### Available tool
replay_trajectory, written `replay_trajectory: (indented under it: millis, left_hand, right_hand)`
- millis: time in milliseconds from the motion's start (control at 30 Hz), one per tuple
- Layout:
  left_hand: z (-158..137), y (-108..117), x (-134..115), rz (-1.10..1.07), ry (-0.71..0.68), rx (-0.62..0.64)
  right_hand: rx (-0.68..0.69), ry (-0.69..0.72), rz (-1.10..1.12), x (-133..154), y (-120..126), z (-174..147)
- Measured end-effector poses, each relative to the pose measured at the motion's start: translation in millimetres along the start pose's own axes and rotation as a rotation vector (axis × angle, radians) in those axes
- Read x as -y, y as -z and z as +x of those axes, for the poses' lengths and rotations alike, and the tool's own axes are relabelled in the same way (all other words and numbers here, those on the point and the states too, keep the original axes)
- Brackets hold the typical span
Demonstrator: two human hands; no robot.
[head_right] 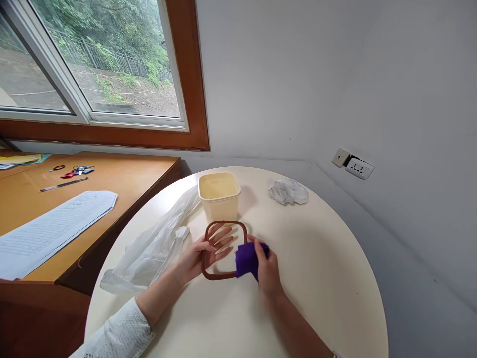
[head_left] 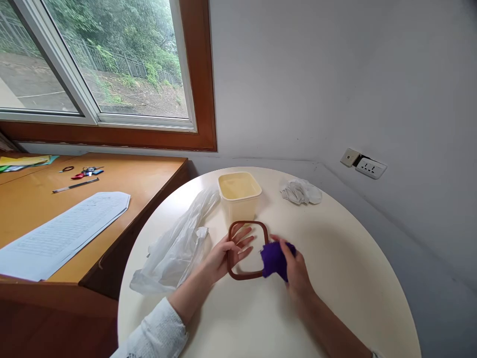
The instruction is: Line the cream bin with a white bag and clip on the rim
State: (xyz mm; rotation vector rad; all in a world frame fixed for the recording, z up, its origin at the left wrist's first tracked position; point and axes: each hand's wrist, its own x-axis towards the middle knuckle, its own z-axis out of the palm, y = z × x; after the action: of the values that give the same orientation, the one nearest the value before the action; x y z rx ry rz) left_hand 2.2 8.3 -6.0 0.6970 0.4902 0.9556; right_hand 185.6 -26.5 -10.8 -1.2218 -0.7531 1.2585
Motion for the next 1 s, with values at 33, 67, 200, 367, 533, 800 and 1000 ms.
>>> replay_trajectory:
  millis: [33,67,200,367,533,800,1000]
  left_hand:
    - [0,-1,-1,-0.025,0.016,0.007]
    - [0,-2,-1,-0.047,0.036,0.014]
    - [0,-5,1,-0.112,0.121,0.028]
    - [1,-5,11,-0.124,0.155,0.061]
    - [1,-2,15,-0.188,0.173,0.042]
    - [1,-2,14,-0.315,0.246,0.006]
    - [-1,-6,9,-0.327,0.216,-0.097]
  right_hand:
    - [-0.064,-0.008,0.049,2,3,4]
    - [-0.116,-0.005,0.086,4,6,8]
    - [-0.227,0.138,0.081,4,14,23]
    - [-0.129,0.348,-0.253,-6,-1,30]
    - [0.067,0.398,-0.622,-18,-25,23]
    - [0.292,0.511,-0.808,-23,-37,12]
    - [0.513,0.481,-0.718,-12,-40,-2]
